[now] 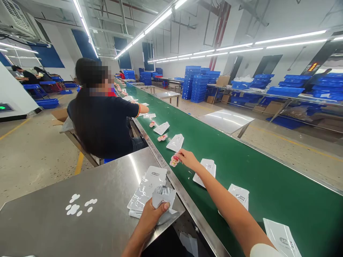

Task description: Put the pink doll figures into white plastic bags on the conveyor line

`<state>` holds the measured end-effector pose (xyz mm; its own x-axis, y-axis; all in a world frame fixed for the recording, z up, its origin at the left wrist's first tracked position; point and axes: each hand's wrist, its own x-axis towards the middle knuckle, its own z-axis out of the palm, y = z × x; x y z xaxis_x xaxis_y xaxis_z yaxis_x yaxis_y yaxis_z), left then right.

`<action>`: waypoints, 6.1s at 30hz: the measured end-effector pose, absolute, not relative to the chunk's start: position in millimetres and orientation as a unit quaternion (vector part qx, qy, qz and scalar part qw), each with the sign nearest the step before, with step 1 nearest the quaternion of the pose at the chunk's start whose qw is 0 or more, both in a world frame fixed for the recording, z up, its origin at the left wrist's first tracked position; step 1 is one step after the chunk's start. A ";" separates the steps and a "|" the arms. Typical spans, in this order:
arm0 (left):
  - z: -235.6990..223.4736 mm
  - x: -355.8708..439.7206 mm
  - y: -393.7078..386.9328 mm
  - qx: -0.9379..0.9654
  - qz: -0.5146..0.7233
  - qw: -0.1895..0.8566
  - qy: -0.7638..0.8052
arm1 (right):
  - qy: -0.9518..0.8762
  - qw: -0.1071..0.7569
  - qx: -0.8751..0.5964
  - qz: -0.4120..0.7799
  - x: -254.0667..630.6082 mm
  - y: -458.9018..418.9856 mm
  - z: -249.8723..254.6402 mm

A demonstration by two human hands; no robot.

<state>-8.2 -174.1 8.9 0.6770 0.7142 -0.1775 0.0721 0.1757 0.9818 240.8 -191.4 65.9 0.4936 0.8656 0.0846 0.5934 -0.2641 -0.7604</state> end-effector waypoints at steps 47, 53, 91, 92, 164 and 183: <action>58.7 -27.4 -106.3 0.817 0.261 0.375 0.351 | -0.740 0.355 -0.570 0.032 159.0 -196.6 80.8; 66.3 -26.4 -130.9 0.645 0.146 0.682 0.314 | -0.752 0.320 -0.540 0.201 159.5 -191.9 88.9; 53.3 7.4 -192.6 0.711 0.143 0.669 0.161 | -0.757 0.284 -0.561 0.179 158.2 -287.9 114.2; 55.0 5.7 -184.9 0.719 0.128 0.667 0.145 | -0.725 0.304 -0.586 0.195 165.7 -286.1 112.0; 49.8 14.2 -164.0 0.656 0.308 0.608 0.323 | -0.615 0.411 -0.641 0.205 171.2 -227.7 130.0; 51.6 8.8 -142.1 0.703 0.280 0.604 0.249 | -0.485 0.150 -0.862 0.001 272.2 -228.9 83.0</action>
